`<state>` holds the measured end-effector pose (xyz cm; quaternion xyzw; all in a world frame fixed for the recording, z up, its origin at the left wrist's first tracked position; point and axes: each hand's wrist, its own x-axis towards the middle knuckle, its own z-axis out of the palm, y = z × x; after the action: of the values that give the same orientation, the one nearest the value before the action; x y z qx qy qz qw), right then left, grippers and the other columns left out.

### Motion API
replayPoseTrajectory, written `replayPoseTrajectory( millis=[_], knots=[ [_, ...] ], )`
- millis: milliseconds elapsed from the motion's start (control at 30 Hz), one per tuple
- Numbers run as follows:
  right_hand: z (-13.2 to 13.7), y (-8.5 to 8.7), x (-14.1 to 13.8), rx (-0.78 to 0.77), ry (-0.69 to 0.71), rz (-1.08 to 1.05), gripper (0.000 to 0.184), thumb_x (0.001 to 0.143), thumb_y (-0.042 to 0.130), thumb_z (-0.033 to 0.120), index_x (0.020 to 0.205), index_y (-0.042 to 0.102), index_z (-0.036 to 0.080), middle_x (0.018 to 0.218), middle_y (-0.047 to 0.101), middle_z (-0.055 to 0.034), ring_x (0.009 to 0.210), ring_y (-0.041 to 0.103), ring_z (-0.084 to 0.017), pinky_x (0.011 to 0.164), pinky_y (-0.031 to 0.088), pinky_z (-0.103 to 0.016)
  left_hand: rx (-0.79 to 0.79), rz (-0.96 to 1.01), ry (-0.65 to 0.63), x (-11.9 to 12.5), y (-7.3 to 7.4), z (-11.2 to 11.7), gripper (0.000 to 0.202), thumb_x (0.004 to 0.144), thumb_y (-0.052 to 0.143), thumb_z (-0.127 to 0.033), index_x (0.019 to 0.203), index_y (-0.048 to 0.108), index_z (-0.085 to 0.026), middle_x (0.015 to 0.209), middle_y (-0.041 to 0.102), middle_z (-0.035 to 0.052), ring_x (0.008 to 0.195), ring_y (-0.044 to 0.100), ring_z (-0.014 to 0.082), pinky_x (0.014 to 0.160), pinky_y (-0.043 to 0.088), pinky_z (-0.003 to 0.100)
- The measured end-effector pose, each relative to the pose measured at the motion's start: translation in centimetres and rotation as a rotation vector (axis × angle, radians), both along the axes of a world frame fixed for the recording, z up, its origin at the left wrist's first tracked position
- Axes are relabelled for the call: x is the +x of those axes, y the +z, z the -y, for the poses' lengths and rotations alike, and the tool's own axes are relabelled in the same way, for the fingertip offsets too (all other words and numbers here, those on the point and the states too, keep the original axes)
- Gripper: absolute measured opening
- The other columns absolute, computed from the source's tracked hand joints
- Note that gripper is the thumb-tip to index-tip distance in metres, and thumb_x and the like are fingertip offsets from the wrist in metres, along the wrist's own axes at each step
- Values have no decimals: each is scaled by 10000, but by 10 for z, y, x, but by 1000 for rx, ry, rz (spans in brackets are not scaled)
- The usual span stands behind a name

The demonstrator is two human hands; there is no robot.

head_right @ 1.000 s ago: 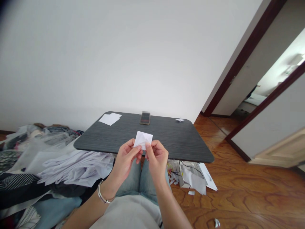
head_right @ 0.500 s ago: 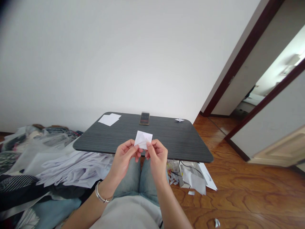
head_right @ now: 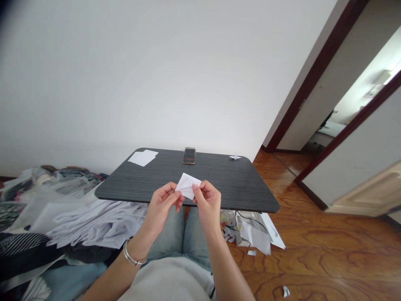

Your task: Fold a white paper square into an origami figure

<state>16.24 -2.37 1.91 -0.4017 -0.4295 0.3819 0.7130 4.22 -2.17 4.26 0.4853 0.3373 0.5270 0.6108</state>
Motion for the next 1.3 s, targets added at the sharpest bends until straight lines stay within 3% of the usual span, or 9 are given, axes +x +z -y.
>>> replayPoseTrajectory(
  millis=[333, 533, 600, 733, 867, 967, 1067, 1167, 1300],
  knots=[
    [4, -1, -6, -26, 36, -116, 311, 704, 705, 347, 572, 475, 185, 399, 467, 74, 343, 377, -58, 345, 275, -167, 10, 77, 50, 4, 0, 0, 222, 680, 675, -271, 612, 507, -143, 540, 523, -41, 436, 434, 47, 401, 351, 161],
    [4, -3, -8, 5, 16, -52, 263, 716, 693, 332, 598, 512, 183, 439, 502, 56, 385, 422, -78, 371, 322, -183, 51, 58, 84, 2, -1, -2, 222, 691, 669, -307, 632, 527, -146, 559, 509, -39, 449, 429, 55, 423, 344, 174],
    [3, -3, -8, 46, -5, 6, 171, 711, 695, 306, 729, 583, 177, 551, 576, 26, 461, 489, -98, 414, 369, -192, 92, 13, 95, -2, -3, -6, 223, 694, 671, -315, 634, 542, -143, 553, 484, -43, 463, 413, 57, 441, 330, 176],
    [1, -2, -2, 162, -66, 144, 447, 688, 705, 230, 1115, 574, 218, 862, 657, -37, 733, 599, -162, 589, 469, -247, 173, -150, 38, -11, -4, -14, 200, 727, 650, -321, 679, 600, -134, 589, 528, -20, 527, 434, 80, 488, 327, 184],
    [2, -4, 3, 134, -22, 237, 94, 736, 665, 245, 808, 693, 192, 762, 668, -33, 666, 591, -155, 592, 464, -256, 205, -213, -19, -17, -1, -16, 185, 750, 634, -313, 709, 612, -133, 623, 562, -4, 573, 465, 98, 519, 342, 191],
    [3, -5, 3, 100, -3, 186, 56, 748, 664, 243, 751, 684, 191, 644, 636, -6, 569, 552, -133, 533, 443, -242, 206, -176, 12, -18, 2, -13, 178, 752, 633, -309, 710, 605, -139, 590, 529, -23, 549, 446, 91, 511, 338, 189],
    [5, -2, 2, 156, -28, 215, 139, 722, 689, 190, 857, 687, 222, 719, 644, -7, 629, 569, -145, 556, 456, -249, 212, -175, 20, -18, 4, -10, 166, 751, 638, -301, 726, 621, -138, 582, 530, -27, 534, 439, 87, 514, 344, 192],
    [8, 1, 1, 214, -29, 312, 68, 718, 694, 180, 774, 704, 216, 777, 645, -34, 713, 585, -169, 565, 454, -254, 212, -191, 9, -19, 5, -8, 169, 752, 641, -302, 740, 638, -133, 612, 567, -11, 552, 465, 95, 526, 355, 198],
    [11, 0, -3, 184, -45, 170, 44, 761, 670, 227, 733, 683, 195, 670, 623, -19, 599, 549, -136, 520, 434, -237, 204, -184, -10, -18, 7, -6, 164, 753, 640, -294, 744, 644, -131, 616, 575, -8, 551, 472, 94, 525, 361, 197]
  ],
)
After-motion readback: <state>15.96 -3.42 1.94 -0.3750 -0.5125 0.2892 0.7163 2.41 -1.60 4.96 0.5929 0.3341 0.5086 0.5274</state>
